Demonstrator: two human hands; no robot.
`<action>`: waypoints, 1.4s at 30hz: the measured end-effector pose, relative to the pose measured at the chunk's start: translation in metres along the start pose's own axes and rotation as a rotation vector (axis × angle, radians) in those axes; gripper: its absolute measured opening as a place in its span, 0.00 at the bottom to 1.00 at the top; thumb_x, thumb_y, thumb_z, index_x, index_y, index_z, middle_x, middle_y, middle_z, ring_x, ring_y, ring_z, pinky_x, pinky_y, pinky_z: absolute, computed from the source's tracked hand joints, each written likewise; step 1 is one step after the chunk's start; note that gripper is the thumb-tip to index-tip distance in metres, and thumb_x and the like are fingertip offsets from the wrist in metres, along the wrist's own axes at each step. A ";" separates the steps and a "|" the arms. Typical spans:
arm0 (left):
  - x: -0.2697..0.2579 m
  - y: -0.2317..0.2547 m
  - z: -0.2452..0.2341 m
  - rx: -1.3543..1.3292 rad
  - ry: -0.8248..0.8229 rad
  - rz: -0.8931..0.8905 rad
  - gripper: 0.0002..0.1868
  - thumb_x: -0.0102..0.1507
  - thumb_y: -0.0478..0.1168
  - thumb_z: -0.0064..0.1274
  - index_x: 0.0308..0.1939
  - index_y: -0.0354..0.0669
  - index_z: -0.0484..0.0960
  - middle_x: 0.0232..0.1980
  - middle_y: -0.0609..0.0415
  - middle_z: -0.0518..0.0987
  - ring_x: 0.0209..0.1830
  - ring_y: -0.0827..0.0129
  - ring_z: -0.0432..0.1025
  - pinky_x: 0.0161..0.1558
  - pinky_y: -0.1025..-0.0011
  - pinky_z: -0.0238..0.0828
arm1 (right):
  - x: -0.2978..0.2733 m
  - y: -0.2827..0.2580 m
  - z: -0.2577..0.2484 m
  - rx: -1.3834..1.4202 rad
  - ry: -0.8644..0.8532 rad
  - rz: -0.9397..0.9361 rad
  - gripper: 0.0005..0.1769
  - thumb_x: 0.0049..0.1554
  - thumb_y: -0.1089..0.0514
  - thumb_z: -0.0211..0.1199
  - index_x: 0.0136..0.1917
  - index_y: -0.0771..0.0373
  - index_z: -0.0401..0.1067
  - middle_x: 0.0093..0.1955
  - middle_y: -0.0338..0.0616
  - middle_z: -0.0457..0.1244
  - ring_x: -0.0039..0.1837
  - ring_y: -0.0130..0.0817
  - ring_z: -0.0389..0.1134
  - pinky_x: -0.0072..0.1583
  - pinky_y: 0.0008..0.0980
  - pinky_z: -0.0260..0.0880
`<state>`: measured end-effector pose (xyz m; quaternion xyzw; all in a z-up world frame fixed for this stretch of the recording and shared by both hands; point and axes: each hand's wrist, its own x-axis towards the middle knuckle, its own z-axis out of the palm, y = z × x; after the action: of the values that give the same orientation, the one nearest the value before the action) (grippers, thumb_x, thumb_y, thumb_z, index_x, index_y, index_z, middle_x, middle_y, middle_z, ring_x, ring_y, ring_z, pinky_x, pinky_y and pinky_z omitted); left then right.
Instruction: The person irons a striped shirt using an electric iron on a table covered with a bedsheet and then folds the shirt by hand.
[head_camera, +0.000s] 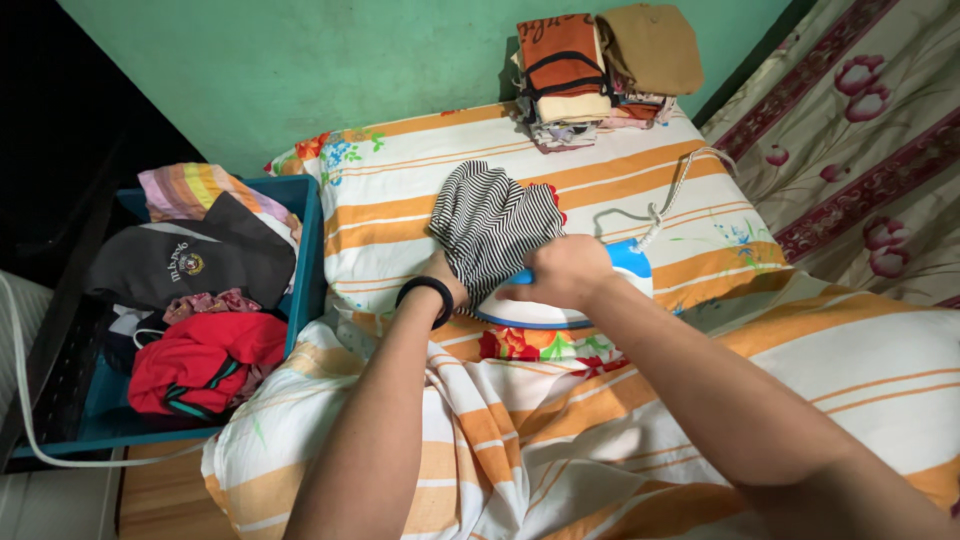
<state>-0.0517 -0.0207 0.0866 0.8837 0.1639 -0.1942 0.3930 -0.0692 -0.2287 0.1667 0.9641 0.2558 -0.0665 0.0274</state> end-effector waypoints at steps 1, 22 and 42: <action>0.002 0.001 0.000 0.011 0.002 0.005 0.35 0.50 0.27 0.65 0.61 0.38 0.71 0.45 0.39 0.84 0.37 0.54 0.81 0.36 0.59 0.79 | -0.001 0.005 0.000 0.002 0.013 0.000 0.40 0.46 0.15 0.56 0.40 0.51 0.82 0.39 0.49 0.71 0.46 0.48 0.73 0.49 0.46 0.73; 0.025 -0.016 0.021 0.267 0.046 -0.024 0.53 0.57 0.34 0.55 0.80 0.46 0.38 0.66 0.32 0.71 0.68 0.46 0.67 0.68 0.58 0.64 | -0.011 0.026 -0.004 0.044 -0.016 0.283 0.47 0.47 0.12 0.54 0.39 0.59 0.82 0.38 0.52 0.71 0.44 0.49 0.74 0.48 0.44 0.74; 0.015 0.100 0.013 0.536 0.343 0.443 0.20 0.61 0.48 0.59 0.53 0.44 0.80 0.59 0.45 0.78 0.64 0.50 0.69 0.63 0.53 0.68 | -0.039 0.094 -0.013 0.281 -0.080 0.181 0.26 0.50 0.30 0.65 0.53 0.46 0.79 0.45 0.48 0.72 0.50 0.50 0.74 0.54 0.47 0.72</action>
<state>0.0033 -0.0928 0.1344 0.9887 -0.0241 0.0099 0.1477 -0.0548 -0.3279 0.1868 0.9741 0.1546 -0.1375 -0.0917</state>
